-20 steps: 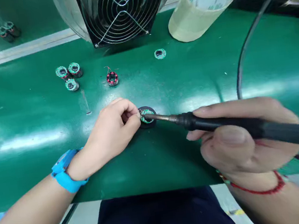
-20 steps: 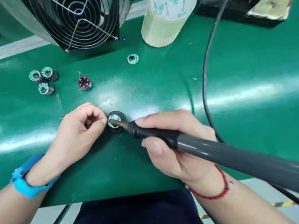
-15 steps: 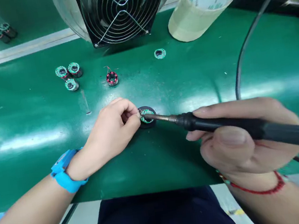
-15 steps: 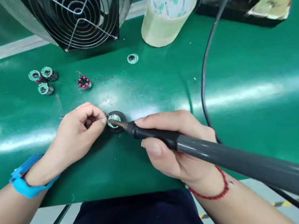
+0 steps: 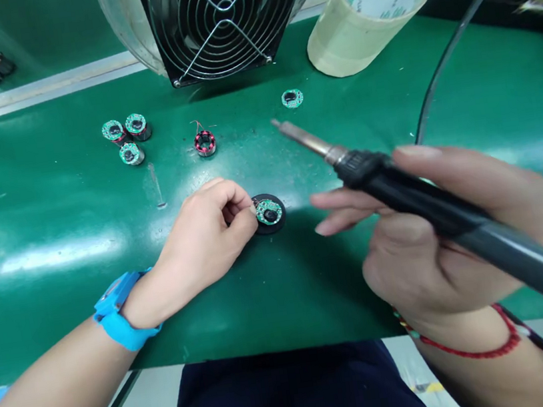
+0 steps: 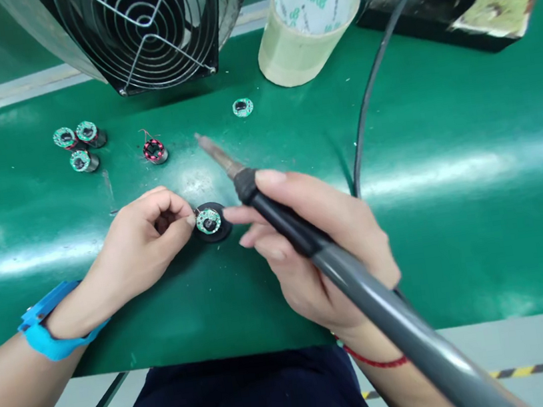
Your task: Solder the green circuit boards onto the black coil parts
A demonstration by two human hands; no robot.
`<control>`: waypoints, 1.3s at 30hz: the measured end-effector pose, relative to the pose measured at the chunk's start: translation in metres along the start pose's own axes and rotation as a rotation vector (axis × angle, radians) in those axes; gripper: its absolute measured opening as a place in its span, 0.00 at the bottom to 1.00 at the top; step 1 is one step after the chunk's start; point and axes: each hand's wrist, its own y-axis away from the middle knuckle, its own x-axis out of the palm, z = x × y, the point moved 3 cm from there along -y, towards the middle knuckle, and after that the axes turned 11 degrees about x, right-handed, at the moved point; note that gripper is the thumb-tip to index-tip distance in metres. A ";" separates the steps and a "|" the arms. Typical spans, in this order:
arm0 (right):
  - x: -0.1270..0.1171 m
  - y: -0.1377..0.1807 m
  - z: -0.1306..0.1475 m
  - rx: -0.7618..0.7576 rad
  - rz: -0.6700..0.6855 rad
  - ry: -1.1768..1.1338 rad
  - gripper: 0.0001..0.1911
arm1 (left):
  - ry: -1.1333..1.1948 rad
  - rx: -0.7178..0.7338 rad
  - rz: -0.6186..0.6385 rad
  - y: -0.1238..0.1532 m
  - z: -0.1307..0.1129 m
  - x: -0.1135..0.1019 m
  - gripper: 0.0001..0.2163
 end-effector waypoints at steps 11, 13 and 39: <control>0.035 -0.012 0.004 -0.177 0.239 0.418 0.21 | 0.054 0.081 -0.014 0.000 0.007 -0.003 0.04; 0.033 -0.011 0.005 -0.203 0.217 0.400 0.21 | 0.079 0.145 0.010 0.002 0.008 -0.003 0.05; 0.019 -0.004 0.006 -0.244 0.179 0.242 0.25 | 0.818 -0.161 0.144 0.003 0.003 0.005 0.11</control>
